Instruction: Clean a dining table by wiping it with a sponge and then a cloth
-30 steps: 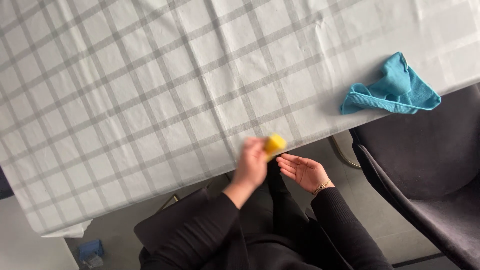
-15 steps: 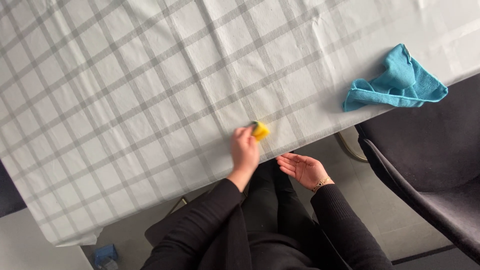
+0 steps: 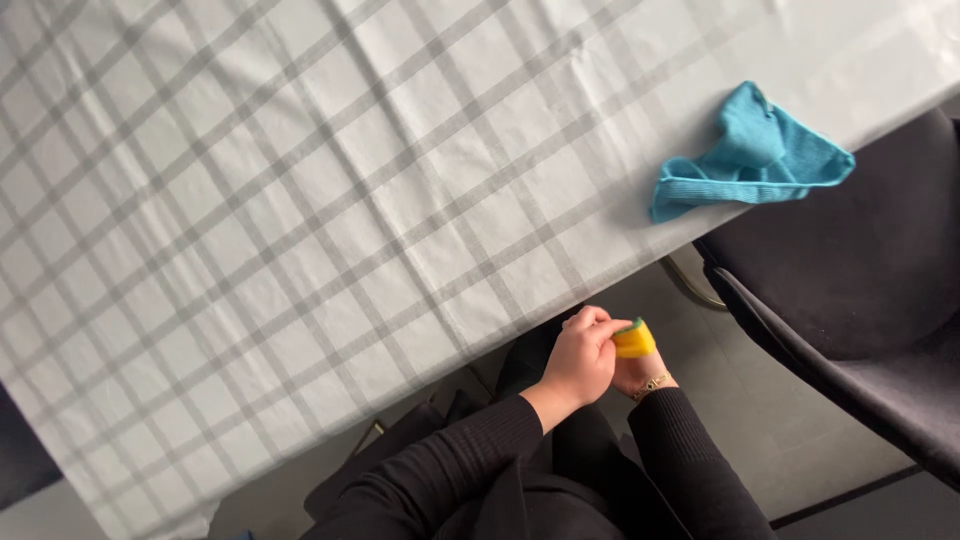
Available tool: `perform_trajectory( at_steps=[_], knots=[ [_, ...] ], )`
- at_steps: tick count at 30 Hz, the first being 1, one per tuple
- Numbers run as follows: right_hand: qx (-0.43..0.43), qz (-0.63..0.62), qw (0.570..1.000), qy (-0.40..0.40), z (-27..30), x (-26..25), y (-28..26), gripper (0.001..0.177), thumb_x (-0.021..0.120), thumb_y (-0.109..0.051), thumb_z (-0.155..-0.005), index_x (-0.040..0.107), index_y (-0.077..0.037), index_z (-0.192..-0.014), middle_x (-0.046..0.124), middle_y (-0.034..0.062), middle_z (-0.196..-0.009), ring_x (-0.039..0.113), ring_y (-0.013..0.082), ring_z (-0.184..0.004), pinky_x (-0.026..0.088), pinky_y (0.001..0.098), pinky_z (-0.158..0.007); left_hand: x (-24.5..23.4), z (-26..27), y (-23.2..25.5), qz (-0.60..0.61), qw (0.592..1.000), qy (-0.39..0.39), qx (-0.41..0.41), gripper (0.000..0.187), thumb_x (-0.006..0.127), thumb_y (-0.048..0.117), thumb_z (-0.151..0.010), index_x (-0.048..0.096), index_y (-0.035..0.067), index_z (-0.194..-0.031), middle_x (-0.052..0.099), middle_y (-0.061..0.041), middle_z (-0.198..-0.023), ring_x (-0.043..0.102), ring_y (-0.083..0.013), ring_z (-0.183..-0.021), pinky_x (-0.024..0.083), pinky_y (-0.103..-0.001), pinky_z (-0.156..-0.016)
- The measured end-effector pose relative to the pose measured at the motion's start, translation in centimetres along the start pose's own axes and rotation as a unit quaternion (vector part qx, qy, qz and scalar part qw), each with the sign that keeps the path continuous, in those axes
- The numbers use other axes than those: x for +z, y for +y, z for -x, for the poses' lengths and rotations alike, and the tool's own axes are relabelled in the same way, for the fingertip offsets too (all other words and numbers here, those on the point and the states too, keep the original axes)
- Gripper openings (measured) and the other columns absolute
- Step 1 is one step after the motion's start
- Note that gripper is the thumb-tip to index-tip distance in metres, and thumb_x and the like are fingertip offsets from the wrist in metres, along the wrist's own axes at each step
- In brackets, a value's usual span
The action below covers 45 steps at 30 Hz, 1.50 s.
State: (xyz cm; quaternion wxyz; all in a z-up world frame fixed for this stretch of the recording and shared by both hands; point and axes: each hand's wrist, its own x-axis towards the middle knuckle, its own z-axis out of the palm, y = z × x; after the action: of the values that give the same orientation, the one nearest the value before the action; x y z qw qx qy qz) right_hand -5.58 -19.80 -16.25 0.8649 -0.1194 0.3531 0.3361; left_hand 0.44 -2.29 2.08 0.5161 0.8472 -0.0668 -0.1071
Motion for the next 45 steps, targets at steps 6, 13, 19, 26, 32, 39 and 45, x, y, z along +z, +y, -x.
perform_trajectory(
  at_steps=[6, 13, 19, 26, 32, 39, 45],
  knots=[
    [-0.086, -0.030, 0.995, -0.034, 6.3, 4.2, -1.0, 0.042, 0.045, -0.026, -0.098, 0.070, 0.000, -0.119, 0.074, 0.0251, -0.113, 0.072, 0.0394, -0.105, 0.051, 0.0560, -0.098, -3.7, -7.1, 7.0, 0.159, 0.985, -0.066, 0.002, 0.044, 0.047, -0.002, -0.087, 0.070, 0.004, -0.123, 0.037, -0.027, -0.157, 0.052, -0.0540, -0.128, 0.052, -0.051, -0.105],
    [-0.186, -0.048, 0.981, 0.015, 13.9, 12.0, -2.6, 0.057, 0.039, -0.024, -0.097, 0.051, 0.008, -0.143, 0.055, 0.0308, -0.144, 0.055, 0.0387, -0.133, 0.040, 0.0509, -0.114, 0.6, -16.9, 6.6, 0.154, 0.980, -0.124, 0.004, 0.046, 0.049, -0.004, -0.087, 0.073, 0.006, -0.124, 0.006, -0.016, -0.174, 0.043, -0.0492, -0.141, 0.044, -0.051, -0.118],
    [-0.256, -0.086, 0.961, 0.054, 18.3, 13.0, -3.6, 0.061, 0.033, -0.024, -0.096, 0.043, 0.006, -0.149, 0.048, 0.0288, -0.152, 0.047, 0.0372, -0.140, 0.033, 0.0505, -0.120, 3.9, -20.7, 5.7, 0.072, 0.980, -0.181, -0.044, 0.053, 0.045, -0.003, -0.082, 0.079, 0.015, -0.118, 0.028, -0.010, -0.167, 0.053, -0.0429, -0.136, 0.050, -0.042, -0.113],
    [-0.311, -0.131, 0.940, 0.050, 24.1, 11.7, -3.9, 0.061, 0.029, -0.023, -0.096, 0.041, 0.002, -0.150, 0.045, 0.0251, -0.155, 0.045, 0.0330, -0.141, 0.030, 0.0486, -0.122, 8.4, -22.0, -0.4, 0.068, 0.983, -0.169, 0.004, 0.062, 0.051, -0.005, -0.072, 0.076, 0.013, -0.125, 0.064, -0.008, -0.133, 0.064, -0.0267, -0.124, 0.054, -0.035, -0.105],
    [-0.386, -0.168, 0.904, 0.077, 33.0, 12.5, -3.7, 0.057, 0.030, -0.019, -0.100, 0.040, 0.006, -0.151, 0.045, 0.0278, -0.154, 0.046, 0.0342, -0.139, 0.035, 0.0426, -0.119, 9.0, -11.9, 17.7, 0.308, 0.892, -0.244, -0.224, 0.063, 0.047, -0.010, -0.076, 0.072, 0.005, -0.132, 0.077, -0.011, -0.105, 0.068, -0.0167, -0.074, 0.053, -0.025, -0.062],
    [-0.439, -0.227, 0.868, 0.043, 45.2, 3.8, -2.4, 0.056, 0.030, -0.016, -0.099, 0.042, 0.008, -0.148, 0.048, 0.0284, -0.152, 0.048, 0.0353, -0.137, 0.038, 0.0438, -0.117, 15.6, 1.1, 34.1, 0.302, 0.840, -0.345, -0.289, 0.064, 0.049, -0.007, -0.078, 0.068, 0.004, -0.138, 0.074, -0.011, -0.098, 0.063, -0.0170, -0.072, 0.049, -0.028, -0.059],
    [-0.516, -0.274, 0.810, 0.050, 59.0, -5.4, -0.1, 0.054, 0.033, -0.014, -0.098, 0.045, 0.007, -0.147, 0.051, 0.0272, -0.148, 0.051, 0.0346, -0.135, 0.040, 0.0433, -0.116, 26.9, 10.2, 42.6, 0.318, 0.800, -0.425, -0.279, 0.066, 0.056, -0.006, -0.079, 0.063, 0.004, -0.144, 0.075, -0.018, -0.105, 0.069, -0.0245, -0.081, 0.055, -0.035, -0.070]
  ],
)
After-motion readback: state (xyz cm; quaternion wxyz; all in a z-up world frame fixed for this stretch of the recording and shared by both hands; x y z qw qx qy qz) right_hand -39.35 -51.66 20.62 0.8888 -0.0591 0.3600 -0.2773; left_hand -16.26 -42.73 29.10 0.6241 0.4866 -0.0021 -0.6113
